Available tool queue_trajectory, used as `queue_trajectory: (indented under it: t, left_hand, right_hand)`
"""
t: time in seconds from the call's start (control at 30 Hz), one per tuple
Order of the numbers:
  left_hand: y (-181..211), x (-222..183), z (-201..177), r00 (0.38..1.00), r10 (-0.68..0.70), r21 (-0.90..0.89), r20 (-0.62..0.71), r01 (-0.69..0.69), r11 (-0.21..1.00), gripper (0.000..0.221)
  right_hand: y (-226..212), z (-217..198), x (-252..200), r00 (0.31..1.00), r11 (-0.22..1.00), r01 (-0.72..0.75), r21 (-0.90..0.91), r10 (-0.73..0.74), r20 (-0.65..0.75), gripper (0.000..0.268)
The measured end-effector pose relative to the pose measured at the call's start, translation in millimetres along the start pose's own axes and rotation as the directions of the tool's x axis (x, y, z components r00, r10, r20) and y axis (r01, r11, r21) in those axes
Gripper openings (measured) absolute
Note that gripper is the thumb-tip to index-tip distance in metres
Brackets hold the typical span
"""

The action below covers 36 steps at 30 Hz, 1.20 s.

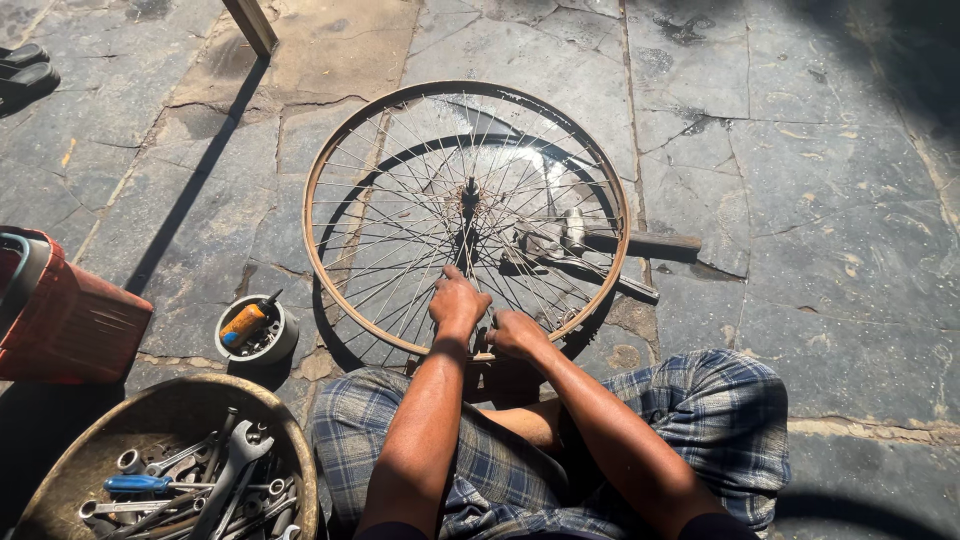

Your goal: The person works on the spokes and rim of a bicycle wheel while sitting on the ground, using their hands to thread and tighten spokes into the rim.

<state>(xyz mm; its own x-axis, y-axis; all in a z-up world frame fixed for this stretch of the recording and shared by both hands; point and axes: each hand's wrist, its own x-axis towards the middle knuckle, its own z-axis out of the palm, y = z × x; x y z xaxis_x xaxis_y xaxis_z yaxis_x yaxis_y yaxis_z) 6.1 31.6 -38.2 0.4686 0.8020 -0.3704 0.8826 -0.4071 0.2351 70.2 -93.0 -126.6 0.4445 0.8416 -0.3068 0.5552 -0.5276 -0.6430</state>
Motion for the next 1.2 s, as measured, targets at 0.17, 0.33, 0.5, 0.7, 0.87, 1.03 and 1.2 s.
queue_trajectory:
  t: [0.17,0.33,0.5,0.7,0.87,1.03,1.2]
  left_hand:
    - [-1,2,2,1.000,0.012,0.000,-0.021,-0.012,1.000,0.110]
    - [0,2,0,1.000,-0.005,0.009,0.004,0.005,1.000,0.109]
    - [3,-1,-1,1.000,-0.007,0.029,0.000,0.007,1.000,0.109]
    - [1,-2,-3,1.000,-0.004,0.011,0.022,0.004,1.000,0.113]
    - [1,-6,-6,1.000,-0.001,0.003,0.009,0.001,1.000,0.114]
    - [3,-7,-7,1.000,-0.005,0.011,0.012,0.005,1.000,0.116]
    - [1,2,1,1.000,-0.007,0.025,0.012,0.006,1.000,0.114]
  right_hand:
    - [17,-35,3,0.911,0.766,-0.286,0.576,0.031,0.412,0.030]
    - [18,-55,-1,0.842,0.654,-0.363,0.663,-0.074,0.534,0.028]
    - [12,-35,4,0.962,0.939,-0.095,0.331,0.001,0.271,0.047]
    - [-10,-16,-8,0.982,0.990,-0.104,0.092,0.088,0.164,0.079]
    - [1,-20,-3,0.983,0.949,-0.026,0.314,-0.033,0.179,0.077]
    - [1,-42,-14,0.939,0.677,-0.239,0.696,-0.023,0.344,0.063]
    - [5,-52,-15,0.912,0.533,-0.252,0.808,-0.147,0.382,0.060]
